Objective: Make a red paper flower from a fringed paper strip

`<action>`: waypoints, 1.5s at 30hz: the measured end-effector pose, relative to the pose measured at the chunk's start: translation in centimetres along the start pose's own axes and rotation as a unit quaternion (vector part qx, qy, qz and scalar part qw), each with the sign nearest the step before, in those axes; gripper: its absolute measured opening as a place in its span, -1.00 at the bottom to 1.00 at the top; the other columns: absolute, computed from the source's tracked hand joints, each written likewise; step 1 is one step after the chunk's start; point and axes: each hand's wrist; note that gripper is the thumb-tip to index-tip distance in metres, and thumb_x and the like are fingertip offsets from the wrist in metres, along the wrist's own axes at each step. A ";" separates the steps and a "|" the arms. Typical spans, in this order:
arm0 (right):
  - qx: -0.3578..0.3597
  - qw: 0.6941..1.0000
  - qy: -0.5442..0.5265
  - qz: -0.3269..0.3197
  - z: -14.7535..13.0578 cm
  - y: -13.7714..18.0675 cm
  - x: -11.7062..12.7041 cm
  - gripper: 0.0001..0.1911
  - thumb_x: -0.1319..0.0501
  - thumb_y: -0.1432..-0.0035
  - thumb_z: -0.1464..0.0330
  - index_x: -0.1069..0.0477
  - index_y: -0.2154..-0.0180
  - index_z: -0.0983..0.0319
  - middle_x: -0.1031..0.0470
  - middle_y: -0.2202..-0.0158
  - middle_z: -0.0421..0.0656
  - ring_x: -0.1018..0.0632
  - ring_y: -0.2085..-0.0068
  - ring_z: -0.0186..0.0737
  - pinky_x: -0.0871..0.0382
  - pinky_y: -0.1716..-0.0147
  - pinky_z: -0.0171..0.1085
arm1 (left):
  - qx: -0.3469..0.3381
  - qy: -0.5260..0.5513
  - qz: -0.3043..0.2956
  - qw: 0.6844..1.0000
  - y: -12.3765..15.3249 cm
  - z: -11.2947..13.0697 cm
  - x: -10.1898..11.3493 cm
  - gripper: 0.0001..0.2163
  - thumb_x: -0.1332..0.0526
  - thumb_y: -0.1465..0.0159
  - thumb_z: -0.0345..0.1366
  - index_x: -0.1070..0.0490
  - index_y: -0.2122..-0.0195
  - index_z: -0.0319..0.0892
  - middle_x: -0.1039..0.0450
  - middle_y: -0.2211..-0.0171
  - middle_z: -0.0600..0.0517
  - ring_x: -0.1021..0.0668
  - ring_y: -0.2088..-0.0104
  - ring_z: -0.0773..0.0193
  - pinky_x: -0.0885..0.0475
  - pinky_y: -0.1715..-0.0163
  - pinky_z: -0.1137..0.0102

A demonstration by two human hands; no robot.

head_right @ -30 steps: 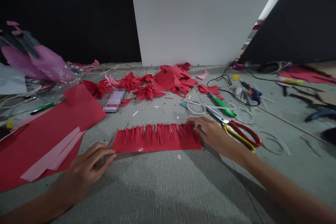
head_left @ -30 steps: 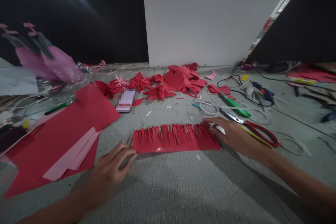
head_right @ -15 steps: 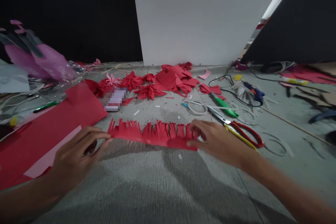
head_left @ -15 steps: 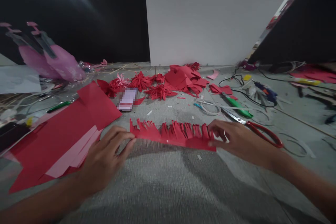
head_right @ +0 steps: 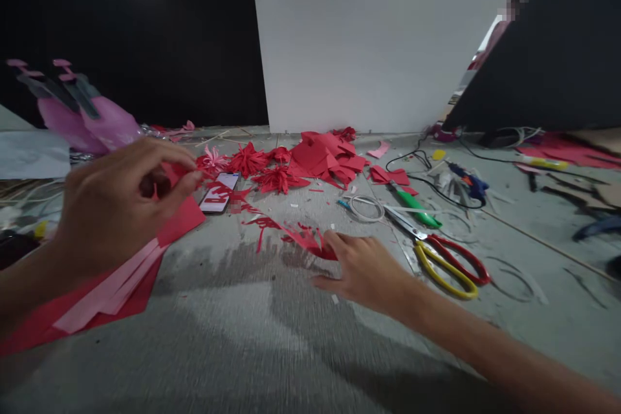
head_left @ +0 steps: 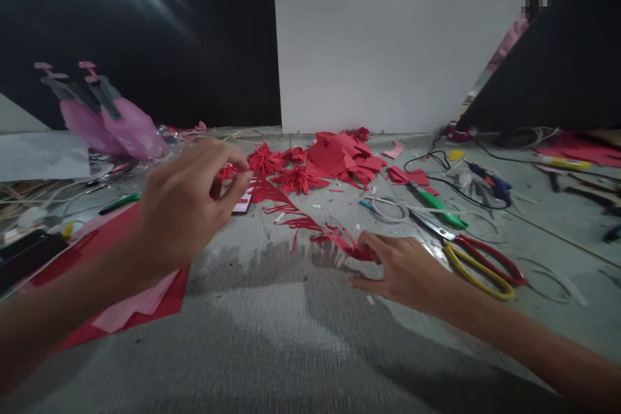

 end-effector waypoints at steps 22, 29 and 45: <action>-0.011 0.989 -0.126 0.082 4.9 -11.1 2.0 -0.77 -0.17 -0.27 0.23 -0.45 0.36 0.22 -0.36 0.56 -0.25 -0.32 0.53 -0.34 -0.12 0.49 -0.31 | 0.061 -0.002 -0.038 0.997 -6.6 -4.6 2.8 -0.59 -0.18 -0.27 -0.03 -0.48 0.16 -0.36 -0.49 0.42 0.17 -0.56 0.40 0.46 -0.43 0.13 0.30; -0.063 0.987 -0.146 0.022 4.8 -11.2 1.4 -0.68 -0.27 -0.18 0.22 -0.47 0.10 0.28 -0.45 0.51 -0.20 -0.42 0.50 -0.28 -0.18 0.50 -0.31 | 0.011 0.034 -0.089 0.995 -6.5 -4.5 2.2 -0.73 -0.25 -0.28 -0.28 -0.36 0.05 -0.32 -0.46 0.38 0.21 -0.37 0.56 0.60 -0.24 0.50 0.65; 0.021 0.900 -0.354 0.254 -5.5 -8.3 8.3 -0.85 -0.27 -0.24 0.28 -0.52 0.17 0.17 -0.56 0.32 -0.20 -0.46 0.48 -0.38 -0.38 0.53 -0.36 | 0.060 0.358 -0.103 0.926 -3.2 2.9 1.3 -0.95 -0.32 -0.24 -0.40 -0.49 0.29 -0.14 -0.54 0.38 0.10 -0.57 0.40 0.34 -0.50 0.37 0.48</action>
Point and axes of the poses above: each hand's wrist, its own y-axis away from the middle knuckle, its own x-axis out of the back of the hand, z = x × y
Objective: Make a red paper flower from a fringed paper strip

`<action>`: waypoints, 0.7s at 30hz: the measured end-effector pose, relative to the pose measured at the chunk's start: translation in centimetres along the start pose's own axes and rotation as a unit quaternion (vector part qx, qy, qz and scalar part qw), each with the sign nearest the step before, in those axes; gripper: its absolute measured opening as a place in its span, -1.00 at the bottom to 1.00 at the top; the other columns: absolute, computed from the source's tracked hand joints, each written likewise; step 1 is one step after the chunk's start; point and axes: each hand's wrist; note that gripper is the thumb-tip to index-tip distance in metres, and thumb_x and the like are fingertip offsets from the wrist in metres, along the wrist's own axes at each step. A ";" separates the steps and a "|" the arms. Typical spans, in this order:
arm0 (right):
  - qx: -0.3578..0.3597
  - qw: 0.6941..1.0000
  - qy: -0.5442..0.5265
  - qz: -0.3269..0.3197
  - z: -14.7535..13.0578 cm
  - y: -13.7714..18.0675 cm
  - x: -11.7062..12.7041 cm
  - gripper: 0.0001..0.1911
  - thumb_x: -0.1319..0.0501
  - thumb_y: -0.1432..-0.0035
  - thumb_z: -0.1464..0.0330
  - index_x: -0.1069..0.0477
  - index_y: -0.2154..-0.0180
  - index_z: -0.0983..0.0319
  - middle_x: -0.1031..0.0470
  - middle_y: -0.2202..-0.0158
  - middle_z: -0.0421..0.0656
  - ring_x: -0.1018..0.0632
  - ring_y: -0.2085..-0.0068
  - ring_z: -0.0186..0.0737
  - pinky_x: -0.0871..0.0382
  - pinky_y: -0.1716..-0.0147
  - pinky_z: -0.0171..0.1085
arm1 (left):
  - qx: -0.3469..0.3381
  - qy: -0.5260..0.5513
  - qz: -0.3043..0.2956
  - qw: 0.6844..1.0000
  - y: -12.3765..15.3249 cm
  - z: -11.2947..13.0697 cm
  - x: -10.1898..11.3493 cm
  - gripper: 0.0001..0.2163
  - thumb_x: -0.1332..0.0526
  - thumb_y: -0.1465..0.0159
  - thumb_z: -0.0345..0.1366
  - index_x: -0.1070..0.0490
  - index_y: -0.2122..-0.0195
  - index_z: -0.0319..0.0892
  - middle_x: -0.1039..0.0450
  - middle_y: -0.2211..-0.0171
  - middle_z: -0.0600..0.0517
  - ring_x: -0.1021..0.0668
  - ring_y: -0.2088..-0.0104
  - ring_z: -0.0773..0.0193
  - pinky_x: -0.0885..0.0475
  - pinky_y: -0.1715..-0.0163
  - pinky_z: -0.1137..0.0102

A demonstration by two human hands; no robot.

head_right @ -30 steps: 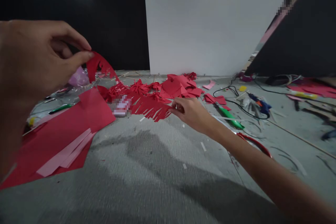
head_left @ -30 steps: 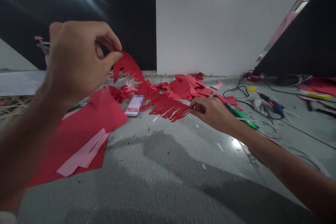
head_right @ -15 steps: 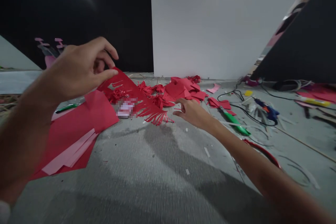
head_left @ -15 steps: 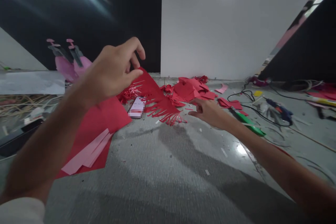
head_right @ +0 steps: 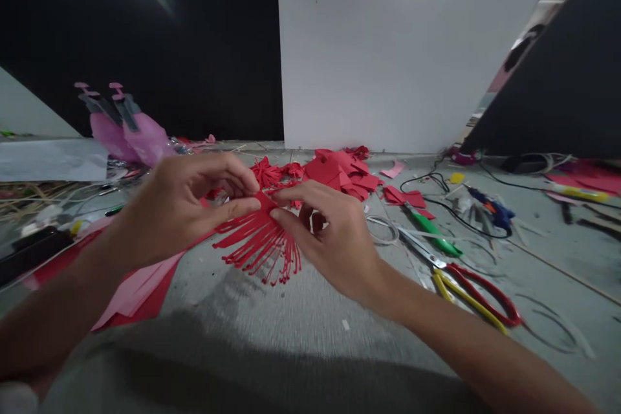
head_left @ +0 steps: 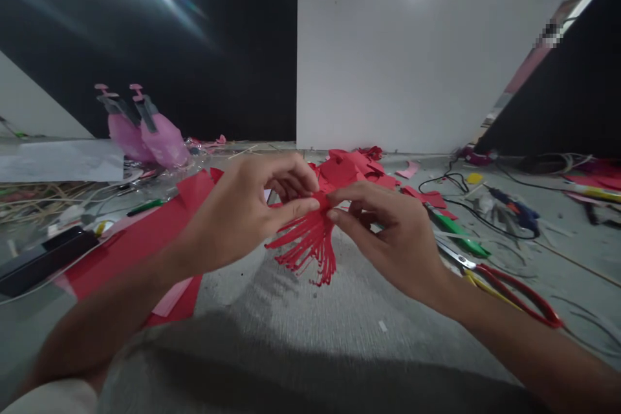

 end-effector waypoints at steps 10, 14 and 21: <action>0.057 0.995 0.074 0.045 -1.5 1.0 0.1 -0.94 -0.24 -0.26 0.35 -0.50 0.28 0.11 -0.53 0.46 -0.24 -0.46 0.55 -0.34 -0.41 0.55 -0.30 | -0.019 -0.016 0.053 0.998 1.5 0.8 -0.8 -0.94 -0.36 -0.22 -0.40 -0.51 0.32 -0.12 -0.53 0.43 0.15 -0.56 0.43 0.37 -0.50 0.39 0.50; 0.146 0.974 0.148 0.087 -1.6 1.9 0.1 -0.79 -0.23 -0.23 0.46 -0.49 0.13 0.05 -0.59 0.33 -0.17 -0.58 0.39 -0.21 -0.52 0.41 -0.20 | -0.050 -0.044 0.085 0.994 2.2 1.0 -1.5 -0.96 -0.32 -0.26 -0.39 -0.50 0.29 -0.13 -0.57 0.36 0.12 -0.59 0.35 0.34 -0.50 0.32 0.47; 0.232 0.931 0.274 0.065 -2.3 3.3 1.4 -0.57 -0.20 -0.20 0.53 -0.43 -0.06 0.06 -0.63 0.21 -0.12 -0.63 0.26 -0.11 -0.57 0.33 -0.13 | -0.083 -0.043 0.113 0.989 3.3 1.2 -2.2 -0.90 -0.33 -0.26 -0.39 -0.50 0.22 -0.08 -0.58 0.29 0.11 -0.61 0.24 0.31 -0.52 0.23 0.42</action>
Point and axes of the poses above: each hand's wrist, its own y-axis away from the middle knuckle, its own x-axis out of the back of the hand, z = x × y
